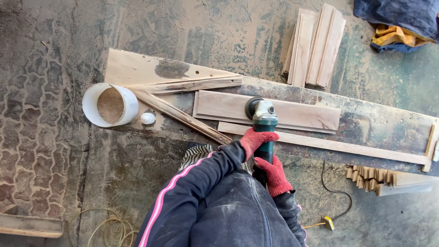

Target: Sanding a piece of wood using an angle grinder with a sanding disc.

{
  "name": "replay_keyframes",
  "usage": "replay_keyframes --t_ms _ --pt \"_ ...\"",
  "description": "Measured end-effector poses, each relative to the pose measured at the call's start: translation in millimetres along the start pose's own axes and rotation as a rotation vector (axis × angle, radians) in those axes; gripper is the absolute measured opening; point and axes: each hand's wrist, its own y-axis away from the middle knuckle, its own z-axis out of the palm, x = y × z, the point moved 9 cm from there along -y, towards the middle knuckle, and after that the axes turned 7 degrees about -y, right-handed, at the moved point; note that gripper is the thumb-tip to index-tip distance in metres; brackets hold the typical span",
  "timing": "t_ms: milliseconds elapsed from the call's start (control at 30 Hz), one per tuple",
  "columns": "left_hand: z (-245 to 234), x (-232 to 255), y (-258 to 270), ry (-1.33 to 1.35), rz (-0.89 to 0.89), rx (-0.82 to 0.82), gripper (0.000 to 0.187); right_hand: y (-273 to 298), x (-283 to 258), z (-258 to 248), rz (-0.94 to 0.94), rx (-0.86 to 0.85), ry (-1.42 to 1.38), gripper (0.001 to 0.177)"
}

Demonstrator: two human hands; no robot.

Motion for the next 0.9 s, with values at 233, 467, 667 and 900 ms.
replay_keyframes --t_ms 233,467,667,900 --pt "-30 10 23 0.061 -0.001 0.12 0.064 24 -36 40 -0.037 -0.117 0.175 0.046" --pt "31 -14 -5 -0.008 -0.029 -0.003 0.056 18 -47 -8 -0.103 -0.018 0.111 0.033" --pt "55 -32 -35 -0.077 -0.031 -0.048 0.057 -2 -45 -31 -0.129 0.041 0.114 0.039" --pt "9 8 11 0.021 -0.016 0.037 0.053 -13 -55 14 -0.129 -0.089 0.242 0.045"
